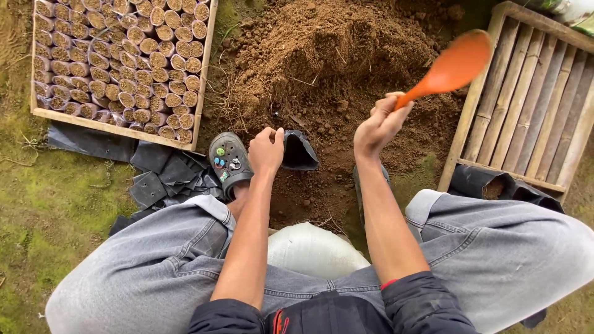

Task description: Filling small black plastic polybags with soil using a hand scoop for plant nursery preparation.

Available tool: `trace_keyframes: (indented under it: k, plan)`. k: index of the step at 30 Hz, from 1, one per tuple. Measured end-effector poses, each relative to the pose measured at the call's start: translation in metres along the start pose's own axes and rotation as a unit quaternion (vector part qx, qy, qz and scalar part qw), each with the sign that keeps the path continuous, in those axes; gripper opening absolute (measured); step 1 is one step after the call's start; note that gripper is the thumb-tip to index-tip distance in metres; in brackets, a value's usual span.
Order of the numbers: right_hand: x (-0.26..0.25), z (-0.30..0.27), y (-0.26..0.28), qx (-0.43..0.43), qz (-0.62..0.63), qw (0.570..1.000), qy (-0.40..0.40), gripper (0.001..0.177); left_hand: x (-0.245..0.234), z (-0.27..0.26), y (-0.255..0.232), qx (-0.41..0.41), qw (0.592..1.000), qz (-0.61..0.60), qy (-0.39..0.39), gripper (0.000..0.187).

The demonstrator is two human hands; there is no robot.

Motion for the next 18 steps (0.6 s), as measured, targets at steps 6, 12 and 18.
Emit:
trace_keyframes:
  k: [6,12,18]
  plan:
    - [-0.007,-0.077,-0.081,0.081,-0.158,0.958,0.225,0.026,0.001,0.003,0.003,0.004,1.0,-0.009,-0.01,0.03]
    - [-0.012,-0.091,-0.122,0.155,-0.222,0.933,0.237,0.028,-0.007,0.006,-0.012,0.033,0.998,-0.027,-0.043,0.033]
    - [-0.002,-0.001,-0.021,0.008,-0.075,0.997,0.03,0.024,-0.011,-0.004,-0.016,0.038,0.998,-0.032,-0.025,0.03]
Point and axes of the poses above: each hand's wrist, its own z-axis towards the middle knuckle, its own x-axis out of the palm, y = z × x, the point moved 6 cm from there along z, towards the middle knuckle, and after that the axes turned 11 degrees about -y, right-handed, at the moved point
